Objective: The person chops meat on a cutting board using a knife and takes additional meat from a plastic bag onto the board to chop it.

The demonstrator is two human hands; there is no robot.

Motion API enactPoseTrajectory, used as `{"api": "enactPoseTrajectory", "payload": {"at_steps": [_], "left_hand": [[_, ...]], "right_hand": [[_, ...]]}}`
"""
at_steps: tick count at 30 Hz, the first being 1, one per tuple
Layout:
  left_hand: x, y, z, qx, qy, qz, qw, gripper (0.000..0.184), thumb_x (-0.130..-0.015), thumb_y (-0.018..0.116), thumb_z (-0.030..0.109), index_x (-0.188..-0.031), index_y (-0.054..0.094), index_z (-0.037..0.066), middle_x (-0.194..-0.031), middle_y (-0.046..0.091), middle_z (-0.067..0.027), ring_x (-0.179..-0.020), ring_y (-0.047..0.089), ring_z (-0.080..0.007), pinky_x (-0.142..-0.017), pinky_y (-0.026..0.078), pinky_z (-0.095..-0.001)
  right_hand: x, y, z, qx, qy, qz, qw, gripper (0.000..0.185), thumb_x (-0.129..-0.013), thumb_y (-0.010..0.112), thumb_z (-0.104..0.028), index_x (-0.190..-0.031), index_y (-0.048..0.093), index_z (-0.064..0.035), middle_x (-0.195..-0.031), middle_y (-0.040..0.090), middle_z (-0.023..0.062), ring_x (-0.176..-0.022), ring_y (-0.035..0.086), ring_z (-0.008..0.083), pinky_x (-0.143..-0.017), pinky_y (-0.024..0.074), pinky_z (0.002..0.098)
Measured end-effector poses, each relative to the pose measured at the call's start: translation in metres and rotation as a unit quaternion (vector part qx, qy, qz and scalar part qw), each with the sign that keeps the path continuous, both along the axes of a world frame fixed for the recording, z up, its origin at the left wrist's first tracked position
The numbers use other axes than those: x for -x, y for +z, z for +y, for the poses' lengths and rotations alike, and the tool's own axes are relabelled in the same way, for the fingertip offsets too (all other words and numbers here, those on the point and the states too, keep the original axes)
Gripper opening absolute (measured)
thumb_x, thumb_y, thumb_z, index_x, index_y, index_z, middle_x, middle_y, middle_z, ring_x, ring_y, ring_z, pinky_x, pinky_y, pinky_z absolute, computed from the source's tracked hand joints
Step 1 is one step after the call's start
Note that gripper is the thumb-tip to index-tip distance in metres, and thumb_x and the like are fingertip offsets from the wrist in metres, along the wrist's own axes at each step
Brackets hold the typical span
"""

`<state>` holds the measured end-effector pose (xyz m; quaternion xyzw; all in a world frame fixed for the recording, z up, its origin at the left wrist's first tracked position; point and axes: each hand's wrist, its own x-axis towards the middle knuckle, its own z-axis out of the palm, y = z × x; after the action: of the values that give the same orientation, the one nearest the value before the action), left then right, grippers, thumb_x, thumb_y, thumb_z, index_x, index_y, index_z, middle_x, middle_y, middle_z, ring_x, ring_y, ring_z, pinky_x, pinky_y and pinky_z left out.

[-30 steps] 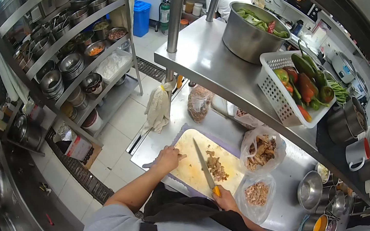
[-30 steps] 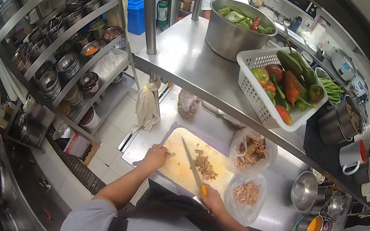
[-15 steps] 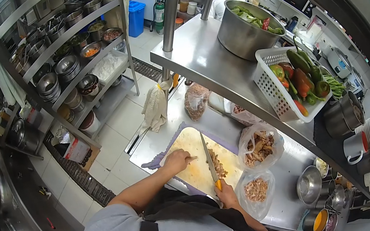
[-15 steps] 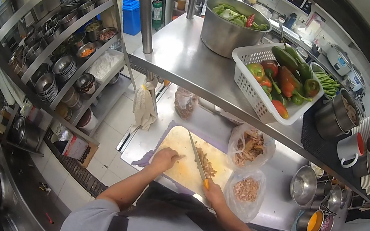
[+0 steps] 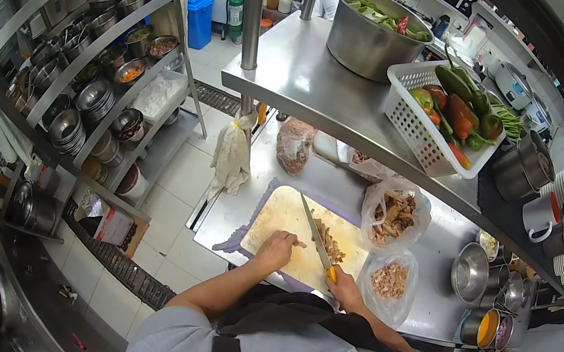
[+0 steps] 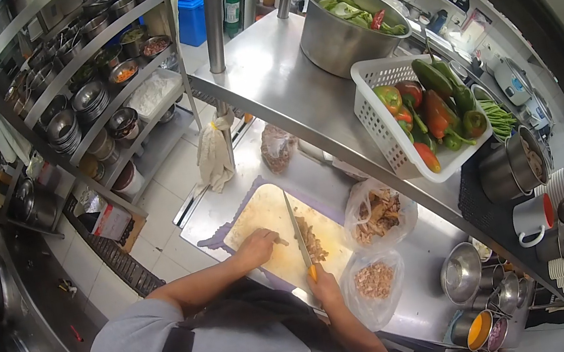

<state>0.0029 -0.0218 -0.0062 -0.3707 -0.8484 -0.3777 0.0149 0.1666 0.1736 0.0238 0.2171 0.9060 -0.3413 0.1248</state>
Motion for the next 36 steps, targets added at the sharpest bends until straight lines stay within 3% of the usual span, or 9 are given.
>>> {"api": "enactPoseTrajectory", "payload": {"at_steps": [6,9,14,18,21,23,26,28,36], "left_hand": [[0.002,0.01,-0.005,-0.035,-0.018,-0.006,0.999,0.008,-0.083,0.06,0.007,-0.089,0.064,0.004,-0.086,0.061,-0.013,-0.09,0.06,-0.0332,-0.082,0.049,-0.0436],[0.007,0.01,0.002,0.027,-0.026,-0.02,0.999,0.011,-0.086,0.059,0.011,-0.086,0.065,0.002,-0.092,0.063,-0.0146,-0.093,0.059,-0.0338,-0.087,0.048,-0.0423],[0.008,0.001,0.008,-0.021,-0.039,0.011,0.999,0.01,-0.086,0.061,0.011,-0.084,0.06,0.002,-0.089,0.06,-0.0165,-0.086,0.058,-0.0368,-0.081,0.047,-0.046],[0.003,-0.032,0.019,-0.012,-0.061,0.031,0.998,0.012,-0.088,0.059,0.013,-0.09,0.059,0.002,-0.09,0.06,-0.0187,-0.087,0.059,-0.0379,-0.08,0.047,-0.0475],[0.005,-0.025,0.023,0.042,-0.049,-0.067,0.996,0.011,-0.083,0.062,0.011,-0.088,0.061,0.002,-0.091,0.062,-0.0186,-0.091,0.06,-0.0379,-0.084,0.048,-0.0464],[0.003,-0.016,0.019,-0.075,-0.031,-0.026,0.996,0.012,-0.08,0.064,0.008,-0.091,0.062,0.003,-0.093,0.063,-0.0184,-0.092,0.06,-0.0377,-0.084,0.048,-0.0459],[0.01,-0.005,0.009,-0.045,-0.078,-0.094,0.992,0.016,-0.077,0.065,0.004,-0.093,0.064,0.003,-0.093,0.064,-0.0178,-0.093,0.06,-0.0374,-0.085,0.049,-0.0455],[0.013,-0.003,0.005,0.003,-0.019,-0.044,0.999,0.013,-0.08,0.065,0.007,-0.092,0.065,0.003,-0.091,0.066,-0.0143,-0.092,0.061,-0.0356,-0.083,0.049,-0.0435],[0.013,0.002,0.018,0.041,-0.039,-0.019,0.998,0.006,-0.081,0.064,0.008,-0.084,0.067,0.004,-0.084,0.067,-0.0128,-0.086,0.062,-0.0328,-0.081,0.05,-0.0414]], "right_hand": [[0.001,0.001,-0.001,0.001,0.002,-0.002,1.0,0.037,-0.09,0.059,-0.029,-0.115,0.052,-0.0024,-0.087,0.065,0.0322,-0.085,0.064,0.0489,-0.074,0.0507,0.0519],[0.001,0.001,0.0,0.03,-0.017,-0.034,0.999,0.038,-0.09,0.059,-0.029,-0.115,0.052,-0.0018,-0.086,0.065,0.0322,-0.084,0.064,0.0492,-0.073,0.0507,0.0525],[0.0,-0.002,0.001,-0.027,0.043,0.032,0.998,0.041,-0.092,0.059,-0.034,-0.117,0.054,-0.0014,-0.082,0.065,0.0323,-0.077,0.065,0.0487,-0.066,0.0513,0.0518],[0.003,0.003,-0.003,-0.015,0.025,0.02,0.999,0.062,-0.096,0.051,-0.051,-0.14,0.05,-0.0078,-0.087,0.066,0.0326,-0.083,0.066,0.0478,-0.072,0.0524,0.0523],[0.007,0.012,-0.01,-0.006,0.02,0.044,0.999,0.056,-0.099,0.05,-0.044,-0.137,0.05,-0.004,-0.08,0.063,0.0333,-0.08,0.065,0.0489,-0.069,0.0495,0.054],[0.007,0.008,-0.014,0.024,-0.003,0.061,0.998,0.049,-0.1,0.049,-0.04,-0.132,0.054,-0.0036,-0.077,0.063,0.0322,-0.077,0.063,0.0495,-0.067,0.0481,0.0534],[0.003,0.006,-0.015,0.036,-0.003,0.069,0.997,0.043,-0.102,0.046,-0.038,-0.125,0.057,-0.0033,-0.078,0.063,0.0304,-0.079,0.063,0.0491,-0.069,0.0479,0.0515],[0.004,0.011,-0.017,0.044,-0.016,0.077,0.996,0.04,-0.102,0.045,-0.039,-0.121,0.058,-0.0058,-0.084,0.065,0.031,-0.083,0.063,0.0485,-0.075,0.0484,0.0542],[0.009,0.026,-0.018,0.056,0.014,0.066,0.996,0.038,-0.102,0.044,-0.037,-0.117,0.058,-0.0053,-0.083,0.065,0.0297,-0.083,0.063,0.0475,-0.074,0.0477,0.054]]}}
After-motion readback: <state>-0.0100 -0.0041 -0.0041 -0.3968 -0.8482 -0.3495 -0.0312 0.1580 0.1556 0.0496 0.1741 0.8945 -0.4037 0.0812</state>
